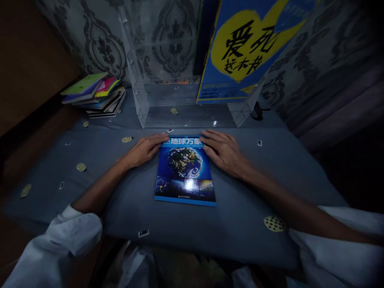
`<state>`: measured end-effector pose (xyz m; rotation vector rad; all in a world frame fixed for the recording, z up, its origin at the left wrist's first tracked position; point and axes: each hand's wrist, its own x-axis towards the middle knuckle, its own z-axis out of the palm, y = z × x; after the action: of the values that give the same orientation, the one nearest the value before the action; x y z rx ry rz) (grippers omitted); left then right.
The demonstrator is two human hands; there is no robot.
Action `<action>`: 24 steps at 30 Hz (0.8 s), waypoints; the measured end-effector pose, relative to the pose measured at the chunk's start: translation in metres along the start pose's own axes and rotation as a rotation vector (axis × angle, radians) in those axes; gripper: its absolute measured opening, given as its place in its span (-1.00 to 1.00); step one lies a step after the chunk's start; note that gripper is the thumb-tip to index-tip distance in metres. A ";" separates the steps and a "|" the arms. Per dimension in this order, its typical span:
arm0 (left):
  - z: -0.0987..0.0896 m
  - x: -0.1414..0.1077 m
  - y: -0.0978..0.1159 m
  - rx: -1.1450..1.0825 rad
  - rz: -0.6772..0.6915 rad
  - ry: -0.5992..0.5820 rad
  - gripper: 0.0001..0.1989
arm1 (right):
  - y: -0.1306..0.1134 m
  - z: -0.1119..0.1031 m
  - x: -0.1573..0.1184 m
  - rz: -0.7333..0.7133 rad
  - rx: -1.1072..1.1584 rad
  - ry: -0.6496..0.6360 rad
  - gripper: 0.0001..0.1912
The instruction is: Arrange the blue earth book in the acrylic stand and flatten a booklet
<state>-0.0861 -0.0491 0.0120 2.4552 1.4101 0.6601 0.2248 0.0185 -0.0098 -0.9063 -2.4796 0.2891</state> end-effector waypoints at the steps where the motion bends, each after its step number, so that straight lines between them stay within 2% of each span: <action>1: 0.000 -0.001 0.000 -0.002 -0.015 0.017 -0.56 | -0.004 0.001 0.003 -0.012 -0.014 -0.005 -0.58; 7: 0.003 -0.003 -0.002 -0.059 -0.052 0.087 -0.48 | -0.039 0.011 0.029 -0.174 0.028 -0.143 -0.56; 13: 0.004 -0.004 -0.005 -0.076 -0.057 0.081 -0.47 | -0.073 0.027 0.045 -0.300 0.065 -0.217 -0.54; 18: 0.005 -0.004 -0.006 -0.080 -0.067 0.060 -0.46 | -0.092 0.031 0.032 -0.362 0.103 -0.251 -0.53; 24: 0.007 -0.003 -0.007 -0.041 -0.064 0.059 -0.47 | -0.111 0.026 0.003 -0.422 0.129 -0.286 -0.57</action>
<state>-0.0895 -0.0482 0.0015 2.3671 1.4760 0.7455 0.1486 -0.0648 0.0075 -0.2888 -2.7956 0.4501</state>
